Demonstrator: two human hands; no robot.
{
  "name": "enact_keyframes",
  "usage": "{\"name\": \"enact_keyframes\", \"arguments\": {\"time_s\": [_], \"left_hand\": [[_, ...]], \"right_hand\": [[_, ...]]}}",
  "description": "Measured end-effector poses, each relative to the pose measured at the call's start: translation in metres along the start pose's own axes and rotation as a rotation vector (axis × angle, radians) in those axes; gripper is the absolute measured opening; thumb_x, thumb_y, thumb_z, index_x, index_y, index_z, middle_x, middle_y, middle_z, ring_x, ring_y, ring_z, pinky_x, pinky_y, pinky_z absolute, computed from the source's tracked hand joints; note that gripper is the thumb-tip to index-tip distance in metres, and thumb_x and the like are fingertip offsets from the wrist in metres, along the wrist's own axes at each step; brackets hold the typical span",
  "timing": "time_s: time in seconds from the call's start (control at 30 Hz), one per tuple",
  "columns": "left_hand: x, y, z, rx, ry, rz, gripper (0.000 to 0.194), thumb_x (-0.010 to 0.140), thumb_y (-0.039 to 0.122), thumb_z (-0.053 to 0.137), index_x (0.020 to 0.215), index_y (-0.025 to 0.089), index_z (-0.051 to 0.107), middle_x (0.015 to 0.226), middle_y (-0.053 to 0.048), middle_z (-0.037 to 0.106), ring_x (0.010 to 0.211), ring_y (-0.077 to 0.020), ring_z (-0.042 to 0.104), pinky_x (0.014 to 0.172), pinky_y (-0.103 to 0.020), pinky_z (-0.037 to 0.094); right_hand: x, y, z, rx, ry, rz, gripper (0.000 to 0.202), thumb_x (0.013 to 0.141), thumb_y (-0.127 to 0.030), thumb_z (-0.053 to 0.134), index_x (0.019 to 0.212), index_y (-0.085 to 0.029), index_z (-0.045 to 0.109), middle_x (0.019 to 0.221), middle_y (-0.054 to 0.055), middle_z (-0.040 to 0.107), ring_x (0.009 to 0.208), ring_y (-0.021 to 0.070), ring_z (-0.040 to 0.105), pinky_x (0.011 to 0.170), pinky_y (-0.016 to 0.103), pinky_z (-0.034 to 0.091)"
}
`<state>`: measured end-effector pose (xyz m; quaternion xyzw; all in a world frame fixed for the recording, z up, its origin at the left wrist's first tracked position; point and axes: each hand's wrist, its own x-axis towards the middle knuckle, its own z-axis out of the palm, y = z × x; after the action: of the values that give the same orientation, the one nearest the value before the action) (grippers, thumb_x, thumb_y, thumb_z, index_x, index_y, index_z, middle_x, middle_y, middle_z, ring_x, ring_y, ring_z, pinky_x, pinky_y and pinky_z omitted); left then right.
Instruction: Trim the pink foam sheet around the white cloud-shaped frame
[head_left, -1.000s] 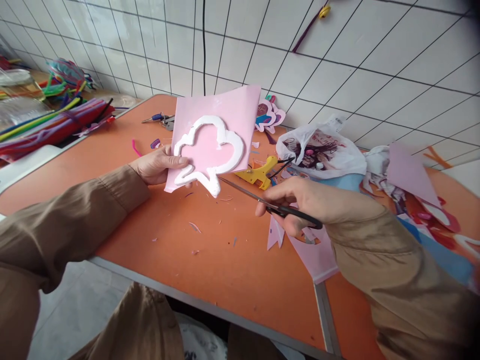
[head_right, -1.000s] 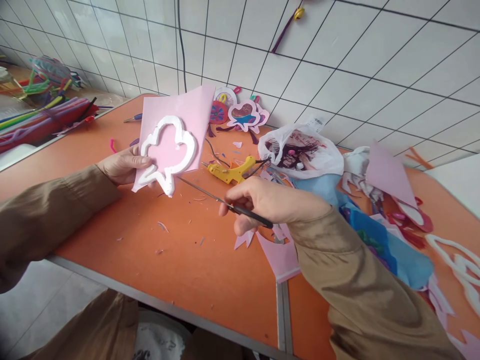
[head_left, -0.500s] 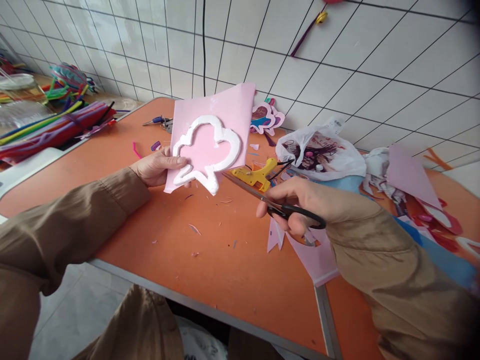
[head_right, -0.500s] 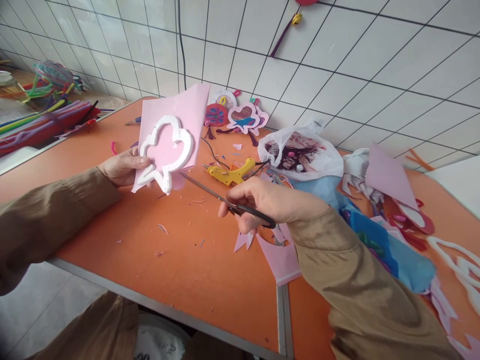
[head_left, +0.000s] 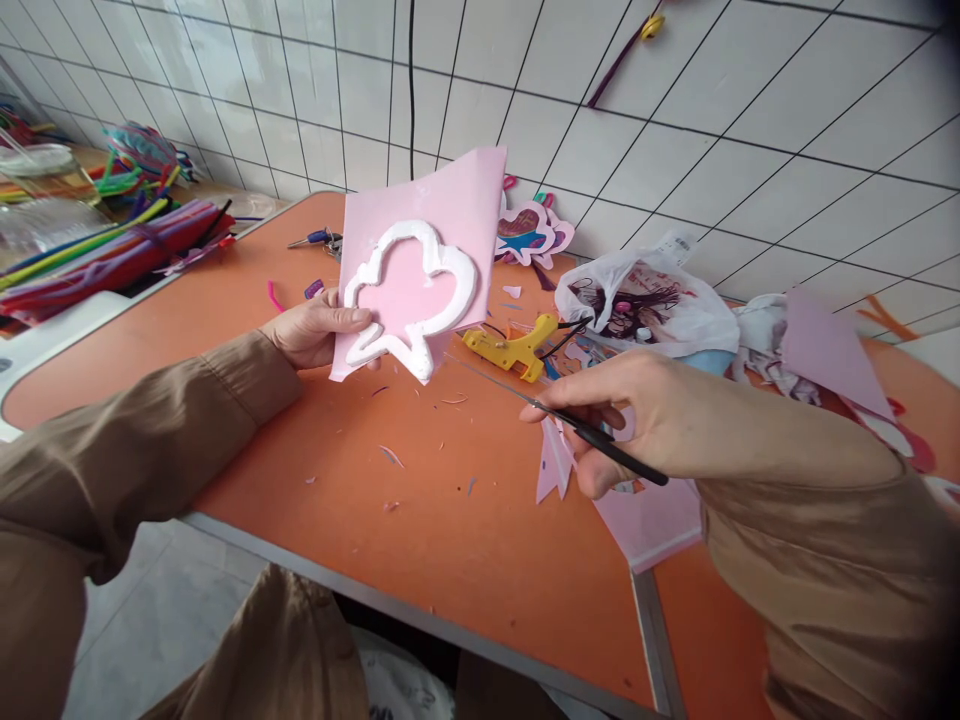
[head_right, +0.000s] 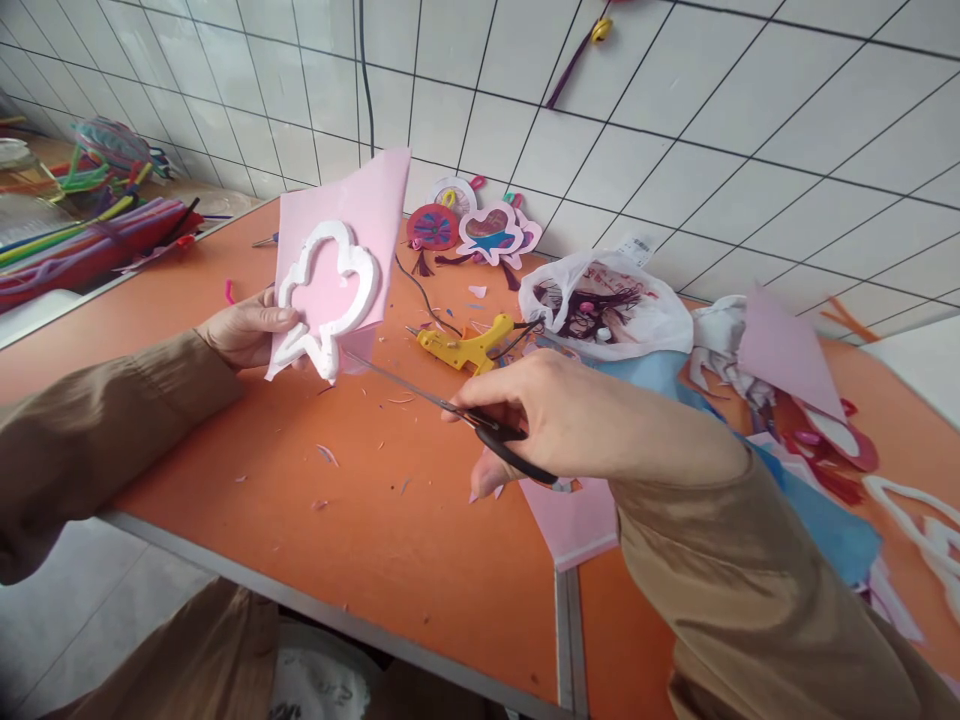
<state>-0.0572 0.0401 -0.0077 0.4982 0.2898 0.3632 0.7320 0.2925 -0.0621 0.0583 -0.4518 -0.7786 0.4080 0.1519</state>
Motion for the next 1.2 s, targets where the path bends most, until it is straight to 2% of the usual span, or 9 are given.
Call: {"name": "enact_keyframes", "arguments": {"time_s": [0.1, 0.33, 0.5, 0.67, 0.77, 0.83, 0.9, 1.03, 1.2], "left_hand": [[0.001, -0.001, -0.003, -0.021, -0.086, 0.033, 0.024, 0.069, 0.027, 0.097, 0.082, 0.015, 0.081, 0.069, -0.007, 0.078, 0.056, -0.0229, 0.075, 0.057, -0.033, 0.068], [0.002, 0.001, 0.004, -0.083, -0.081, 0.111, 0.031, 0.065, 0.027, 0.103, 0.083, 0.013, 0.081, 0.072, -0.006, 0.079, 0.055, -0.0196, 0.073, 0.055, -0.029, 0.068], [0.000, 0.003, 0.021, -0.075, 0.027, 0.150, 0.022, 0.067, 0.020, 0.100, 0.075, 0.014, 0.080, 0.067, -0.005, 0.075, 0.055, -0.0194, 0.071, 0.055, -0.030, 0.066], [-0.001, -0.001, 0.025, -0.074, 0.105, 0.198, 0.024, 0.068, 0.023, 0.101, 0.079, 0.011, 0.083, 0.072, -0.008, 0.078, 0.060, -0.0201, 0.073, 0.063, -0.032, 0.068], [0.000, -0.006, 0.028, -0.068, 0.157, 0.242, 0.023, 0.070, 0.024, 0.100, 0.081, 0.012, 0.084, 0.077, -0.009, 0.080, 0.065, -0.0208, 0.074, 0.065, -0.034, 0.068], [0.000, -0.010, 0.033, -0.076, 0.174, 0.252, 0.021, 0.071, 0.022, 0.099, 0.083, 0.012, 0.085, 0.079, -0.010, 0.081, 0.067, -0.0222, 0.076, 0.066, -0.035, 0.068], [-0.001, -0.013, 0.038, -0.101, 0.189, 0.250, 0.022, 0.071, 0.021, 0.100, 0.083, 0.012, 0.084, 0.080, -0.009, 0.081, 0.067, -0.0221, 0.077, 0.066, -0.033, 0.068], [-0.005, -0.019, 0.050, -0.170, 0.211, 0.225, 0.032, 0.064, 0.027, 0.106, 0.079, 0.010, 0.084, 0.076, -0.008, 0.080, 0.064, -0.0191, 0.075, 0.063, -0.027, 0.066], [-0.011, -0.025, 0.065, -0.205, 0.174, 0.160, 0.036, 0.062, 0.031, 0.108, 0.080, 0.010, 0.085, 0.073, -0.008, 0.079, 0.064, -0.0204, 0.076, 0.058, -0.025, 0.064]], "right_hand": [[0.006, -0.001, 0.001, 0.065, -0.192, 0.106, 0.055, 0.070, -0.061, 0.096, 0.101, -0.021, 0.075, 0.054, -0.005, 0.062, 0.040, 0.0133, 0.056, 0.037, 0.025, 0.038], [0.008, 0.010, -0.006, 0.180, -0.262, 0.136, 0.061, 0.070, -0.064, 0.096, 0.106, -0.020, 0.074, 0.059, -0.005, 0.066, 0.044, 0.0123, 0.058, 0.044, 0.025, 0.045], [0.003, 0.010, -0.015, 0.359, -0.063, 0.028, 0.066, 0.058, -0.078, 0.094, 0.094, -0.023, 0.085, 0.058, -0.001, 0.065, 0.048, 0.0125, 0.058, 0.045, 0.027, 0.045], [0.011, 0.003, -0.008, 0.474, 0.184, -0.139, 0.062, 0.066, -0.077, 0.092, 0.096, -0.025, 0.080, 0.072, 0.002, 0.069, 0.056, 0.0146, 0.064, 0.053, 0.029, 0.048], [0.026, 0.007, 0.011, 0.537, 0.267, -0.211, 0.079, 0.064, -0.091, 0.082, 0.105, -0.023, 0.076, 0.085, 0.005, 0.073, 0.074, 0.0195, 0.073, 0.065, 0.031, 0.053], [0.037, 0.012, 0.029, 0.562, 0.197, -0.198, 0.079, 0.078, -0.094, 0.068, 0.106, -0.021, 0.071, 0.091, 0.009, 0.073, 0.082, 0.0225, 0.075, 0.068, 0.033, 0.054], [0.045, 0.017, 0.048, 0.573, 0.252, -0.174, 0.078, 0.084, -0.095, 0.058, 0.107, -0.020, 0.066, 0.088, 0.009, 0.072, 0.083, 0.0223, 0.073, 0.069, 0.034, 0.053], [0.055, 0.024, 0.079, 0.566, 0.315, -0.113, 0.079, 0.083, -0.097, 0.057, 0.108, -0.022, 0.060, 0.083, 0.005, 0.068, 0.082, 0.0216, 0.071, 0.067, 0.032, 0.051], [0.055, 0.026, 0.089, 0.515, 0.380, -0.177, 0.075, 0.087, -0.096, 0.051, 0.099, -0.023, 0.060, 0.080, 0.004, 0.068, 0.077, 0.0209, 0.068, 0.065, 0.033, 0.049]]}}
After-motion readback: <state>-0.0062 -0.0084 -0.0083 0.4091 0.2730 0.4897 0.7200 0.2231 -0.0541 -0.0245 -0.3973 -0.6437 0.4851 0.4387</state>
